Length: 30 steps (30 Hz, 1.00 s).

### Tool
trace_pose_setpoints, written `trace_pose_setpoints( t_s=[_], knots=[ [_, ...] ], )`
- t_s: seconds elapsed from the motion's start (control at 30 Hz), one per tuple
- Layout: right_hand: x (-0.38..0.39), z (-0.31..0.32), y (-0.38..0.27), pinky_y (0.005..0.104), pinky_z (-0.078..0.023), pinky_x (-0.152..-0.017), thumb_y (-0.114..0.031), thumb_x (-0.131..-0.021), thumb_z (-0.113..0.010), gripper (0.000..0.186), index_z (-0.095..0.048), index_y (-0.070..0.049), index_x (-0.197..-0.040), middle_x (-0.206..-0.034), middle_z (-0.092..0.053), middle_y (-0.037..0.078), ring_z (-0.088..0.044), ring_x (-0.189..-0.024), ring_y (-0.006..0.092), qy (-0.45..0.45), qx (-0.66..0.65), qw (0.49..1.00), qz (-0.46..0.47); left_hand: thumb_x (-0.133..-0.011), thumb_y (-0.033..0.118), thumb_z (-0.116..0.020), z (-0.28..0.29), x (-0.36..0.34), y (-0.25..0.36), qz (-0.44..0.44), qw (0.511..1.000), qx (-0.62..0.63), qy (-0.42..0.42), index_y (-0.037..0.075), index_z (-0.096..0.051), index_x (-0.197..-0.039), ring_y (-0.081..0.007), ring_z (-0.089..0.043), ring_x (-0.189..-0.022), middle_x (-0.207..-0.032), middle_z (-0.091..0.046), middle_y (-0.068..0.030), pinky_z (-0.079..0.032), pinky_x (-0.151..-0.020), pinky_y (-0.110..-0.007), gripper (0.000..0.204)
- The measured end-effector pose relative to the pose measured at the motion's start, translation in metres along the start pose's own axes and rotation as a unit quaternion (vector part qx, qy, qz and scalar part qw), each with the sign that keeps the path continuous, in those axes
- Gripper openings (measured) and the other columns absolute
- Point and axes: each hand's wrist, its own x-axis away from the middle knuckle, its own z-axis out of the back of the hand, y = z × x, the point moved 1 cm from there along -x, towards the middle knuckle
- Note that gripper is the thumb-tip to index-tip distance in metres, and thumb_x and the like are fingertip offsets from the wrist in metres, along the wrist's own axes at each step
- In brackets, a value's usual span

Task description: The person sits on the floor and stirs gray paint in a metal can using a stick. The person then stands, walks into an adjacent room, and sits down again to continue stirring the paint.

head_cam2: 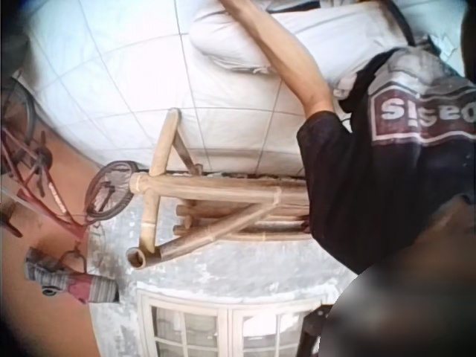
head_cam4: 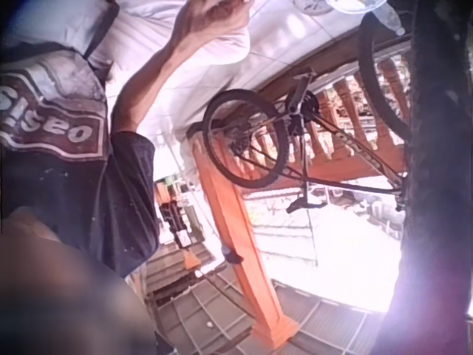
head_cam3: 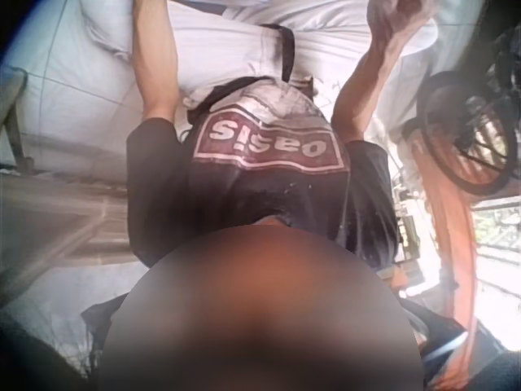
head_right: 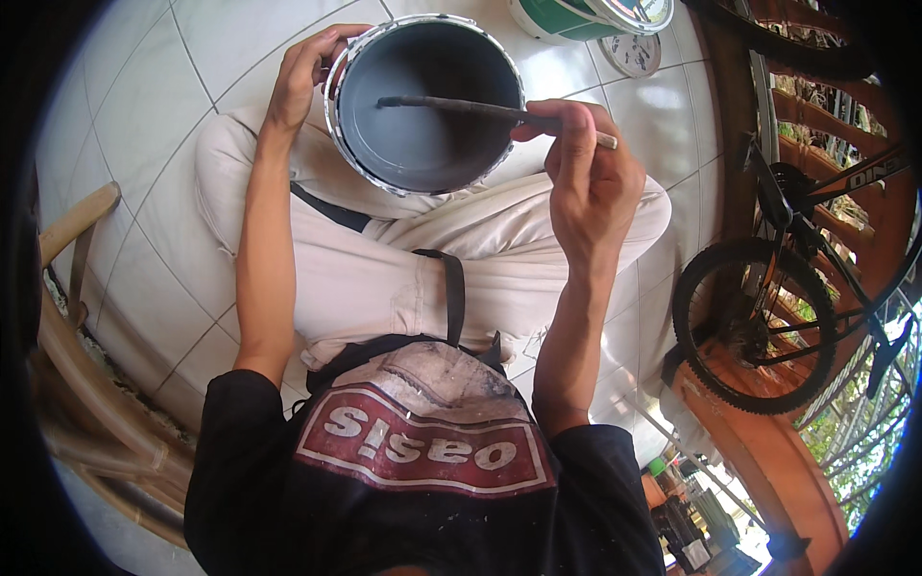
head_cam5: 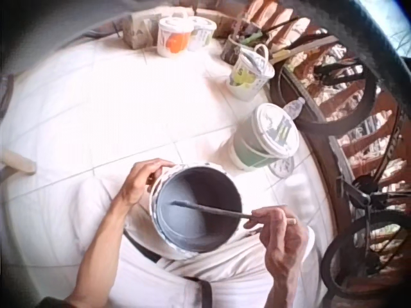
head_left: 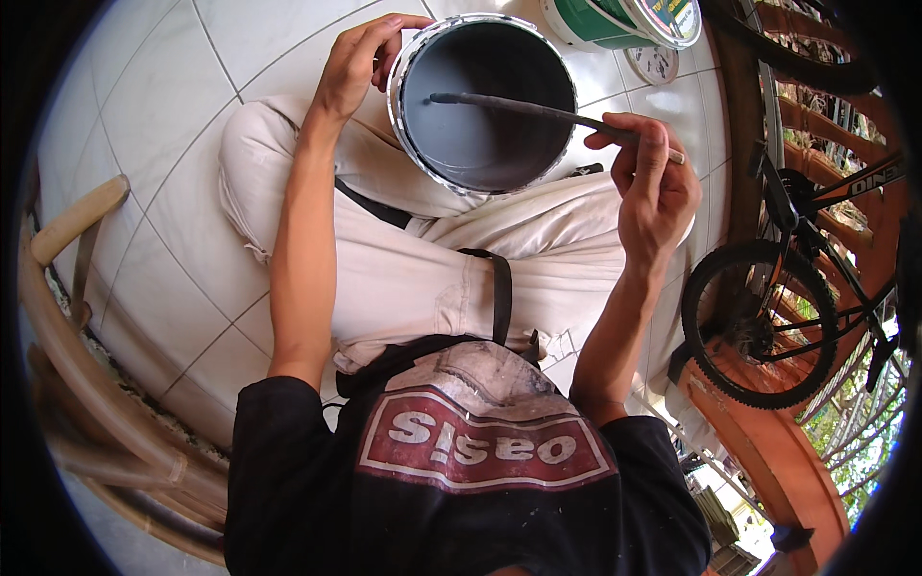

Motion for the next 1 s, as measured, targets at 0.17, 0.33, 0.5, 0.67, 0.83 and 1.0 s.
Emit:
trace_pose_setpoints(
  t_s=[0.17,0.33,0.5,0.67,0.83,1.0],
  knots=[
    [0.004,0.021,-0.036,0.0201,-0.027,-0.054,-0.023,-0.124,-0.046,0.041,-0.076,0.004,-0.119,-0.086,-0.08,0.01,-0.034,-0.059,0.0002,0.024,0.022,0.997,0.075,-0.115,0.035,-0.045,-0.01,0.001,-0.001,-0.042,0.998,0.025,0.044,-0.003,-0.078,-0.132,-0.0053,-0.045,-0.055,-0.066,-0.047,0.0052,-0.04,-0.054,-0.025,0.053],
    [0.01,0.03,-0.055,0.0199,-0.025,-0.053,-0.024,-0.124,-0.046,0.042,-0.076,0.005,-0.117,-0.085,-0.08,0.01,-0.033,-0.057,-0.0002,0.039,0.04,0.993,0.106,-0.114,0.036,-0.046,-0.008,0.002,-0.003,-0.037,0.998,0.03,0.046,0.0,-0.079,-0.132,-0.0067,-0.045,-0.054,-0.065,-0.048,0.004,-0.041,-0.053,-0.026,0.052],
    [0.017,0.034,-0.067,0.0195,-0.024,-0.053,-0.025,-0.124,-0.046,0.043,-0.077,0.005,-0.116,-0.084,-0.08,0.011,-0.034,-0.056,-0.0004,0.06,0.056,0.99,0.118,-0.113,0.037,-0.049,-0.01,0.004,-0.003,-0.032,0.998,0.032,0.048,0.003,-0.081,-0.13,-0.0074,-0.046,-0.055,-0.065,-0.05,0.0029,-0.041,-0.053,-0.027,0.05],
    [0.022,0.037,-0.074,0.0194,-0.025,-0.053,-0.025,-0.124,-0.047,0.043,-0.077,0.005,-0.115,-0.084,-0.08,0.011,-0.035,-0.056,-0.0004,0.069,0.065,0.987,0.131,-0.112,0.037,-0.051,-0.011,0.006,-0.001,-0.024,0.998,0.029,0.055,0.005,-0.084,-0.126,-0.0072,-0.047,-0.056,-0.065,-0.051,0.0026,-0.041,-0.053,-0.027,0.048],
    [0.023,0.039,-0.074,0.0192,-0.025,-0.053,-0.026,-0.123,-0.047,0.044,-0.077,0.006,-0.115,-0.083,-0.08,0.011,-0.035,-0.056,-0.0005,0.073,0.07,0.987,0.129,-0.112,0.036,-0.054,-0.012,0.006,-0.003,-0.027,0.997,0.032,0.057,0.004,-0.084,-0.125,-0.0072,-0.048,-0.056,-0.065,-0.052,0.0025,-0.04,-0.052,-0.027,0.045],
    [0.027,0.038,-0.075,0.0194,-0.024,-0.052,-0.026,-0.123,-0.048,0.044,-0.077,0.006,-0.114,-0.084,-0.08,0.012,-0.035,-0.056,-0.0005,0.07,0.06,0.987,0.131,-0.112,0.035,-0.056,-0.009,0.01,0.0,-0.035,0.997,0.04,0.058,0.003,-0.083,-0.122,-0.0069,-0.05,-0.057,-0.066,-0.054,0.0025,-0.041,-0.052,-0.026,0.043]
  ],
)
